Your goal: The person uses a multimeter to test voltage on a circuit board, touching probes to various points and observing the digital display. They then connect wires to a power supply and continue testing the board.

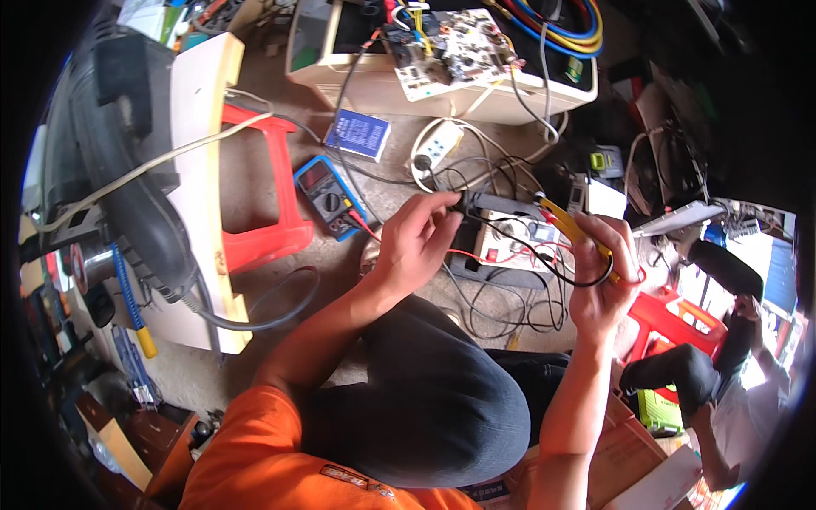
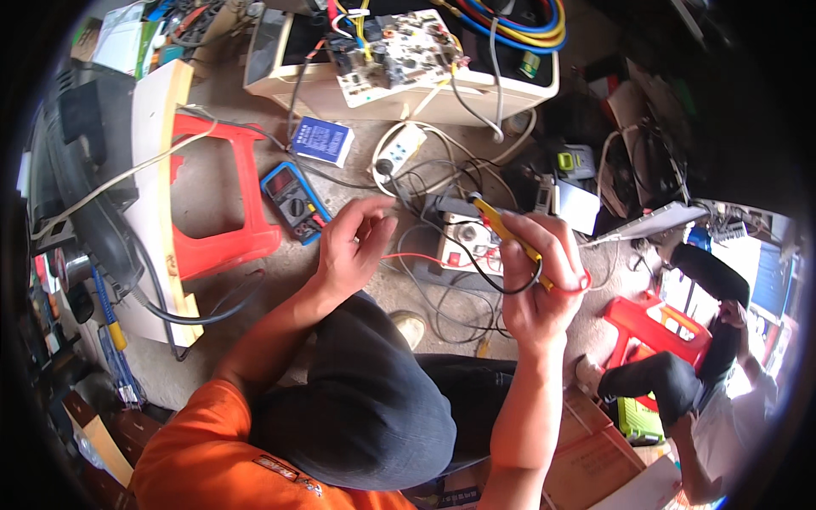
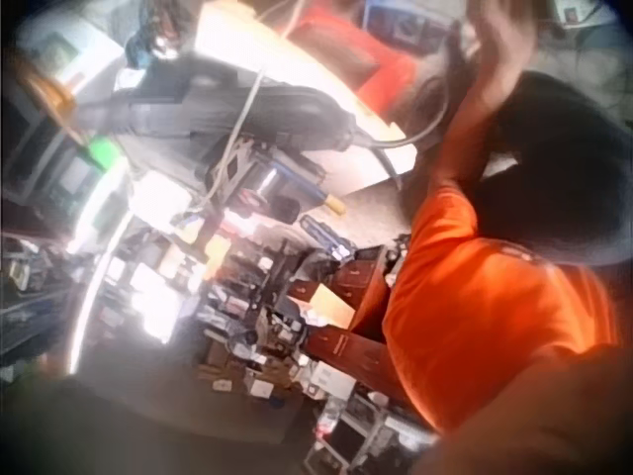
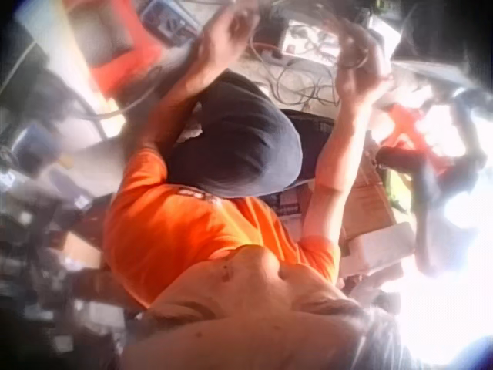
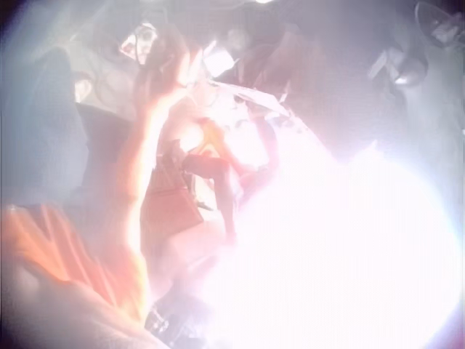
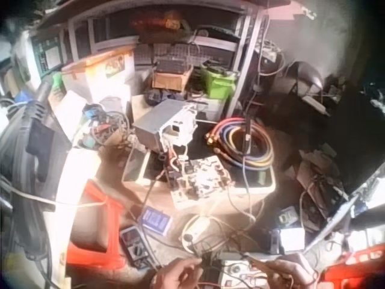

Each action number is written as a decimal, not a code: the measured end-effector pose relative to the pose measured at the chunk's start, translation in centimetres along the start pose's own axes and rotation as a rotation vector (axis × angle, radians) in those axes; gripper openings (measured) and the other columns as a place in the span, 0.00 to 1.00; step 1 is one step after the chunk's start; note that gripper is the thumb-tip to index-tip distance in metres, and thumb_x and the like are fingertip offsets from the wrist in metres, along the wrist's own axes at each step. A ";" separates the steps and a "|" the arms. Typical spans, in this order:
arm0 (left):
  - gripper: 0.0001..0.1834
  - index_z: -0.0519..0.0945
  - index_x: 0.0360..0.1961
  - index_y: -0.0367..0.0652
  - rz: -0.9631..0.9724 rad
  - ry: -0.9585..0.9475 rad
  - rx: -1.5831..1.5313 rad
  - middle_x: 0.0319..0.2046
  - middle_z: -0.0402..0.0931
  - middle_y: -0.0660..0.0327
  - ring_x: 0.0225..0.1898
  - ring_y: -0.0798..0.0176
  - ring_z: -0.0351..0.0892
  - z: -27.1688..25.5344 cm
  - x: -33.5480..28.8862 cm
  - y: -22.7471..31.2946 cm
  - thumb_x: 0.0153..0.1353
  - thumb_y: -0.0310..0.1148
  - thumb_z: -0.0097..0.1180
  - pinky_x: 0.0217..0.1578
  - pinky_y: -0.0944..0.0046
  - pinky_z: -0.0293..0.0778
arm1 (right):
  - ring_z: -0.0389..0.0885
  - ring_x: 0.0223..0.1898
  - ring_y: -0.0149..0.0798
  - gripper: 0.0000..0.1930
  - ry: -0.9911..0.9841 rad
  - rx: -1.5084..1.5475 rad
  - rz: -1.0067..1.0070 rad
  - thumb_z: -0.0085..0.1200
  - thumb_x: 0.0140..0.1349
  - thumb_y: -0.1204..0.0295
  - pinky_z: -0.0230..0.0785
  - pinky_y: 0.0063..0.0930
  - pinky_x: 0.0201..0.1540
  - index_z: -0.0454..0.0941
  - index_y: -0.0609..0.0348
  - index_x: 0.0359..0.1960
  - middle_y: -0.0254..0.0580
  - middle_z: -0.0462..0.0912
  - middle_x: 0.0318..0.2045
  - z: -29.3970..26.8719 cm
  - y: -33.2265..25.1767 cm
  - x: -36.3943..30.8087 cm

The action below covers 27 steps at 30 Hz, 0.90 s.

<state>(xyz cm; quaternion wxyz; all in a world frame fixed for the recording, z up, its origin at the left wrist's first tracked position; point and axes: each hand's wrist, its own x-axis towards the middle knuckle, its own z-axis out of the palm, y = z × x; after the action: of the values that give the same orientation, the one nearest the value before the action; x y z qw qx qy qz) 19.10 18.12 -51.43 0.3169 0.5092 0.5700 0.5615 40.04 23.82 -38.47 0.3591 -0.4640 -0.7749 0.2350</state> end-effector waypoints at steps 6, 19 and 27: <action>0.23 0.83 0.52 0.43 0.249 -0.335 -0.017 0.29 0.77 0.60 0.26 0.61 0.80 2.6 4.9 6.9 0.54 0.25 0.71 0.28 0.62 0.76 | 0.85 0.36 0.41 0.09 -0.185 0.077 -0.023 0.65 0.62 0.77 0.77 0.30 0.40 0.85 0.64 0.43 0.46 0.84 0.36 -1.2 0.3 0.5; 0.11 0.84 0.41 0.40 0.339 -0.322 0.120 0.31 0.82 0.57 0.27 0.60 0.81 1.6 5.9 8.4 0.57 0.25 0.71 0.28 0.64 0.75 | 0.82 0.34 0.33 0.13 0.062 -0.126 0.378 0.59 0.65 0.73 0.73 0.26 0.40 0.82 0.72 0.47 0.42 0.82 0.31 -12.3 -3.2 -1.3; 0.17 0.84 0.41 0.39 0.484 -0.505 -0.290 0.29 0.82 0.56 0.28 0.62 0.82 -2.0 5.2 12.4 0.61 0.43 0.70 0.28 0.66 0.76 | 0.58 0.32 0.30 0.14 0.624 0.614 -0.024 0.50 0.75 0.66 0.54 0.30 0.37 0.75 0.68 0.48 0.34 0.62 0.35 -24.8 -7.2 -15.1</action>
<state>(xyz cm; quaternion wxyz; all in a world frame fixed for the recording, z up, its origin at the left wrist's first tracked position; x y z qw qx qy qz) 18.54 20.51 -38.05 0.3743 0.7014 0.2515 0.5519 59.97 7.89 -22.93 0.7000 -0.3756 -0.5288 0.2987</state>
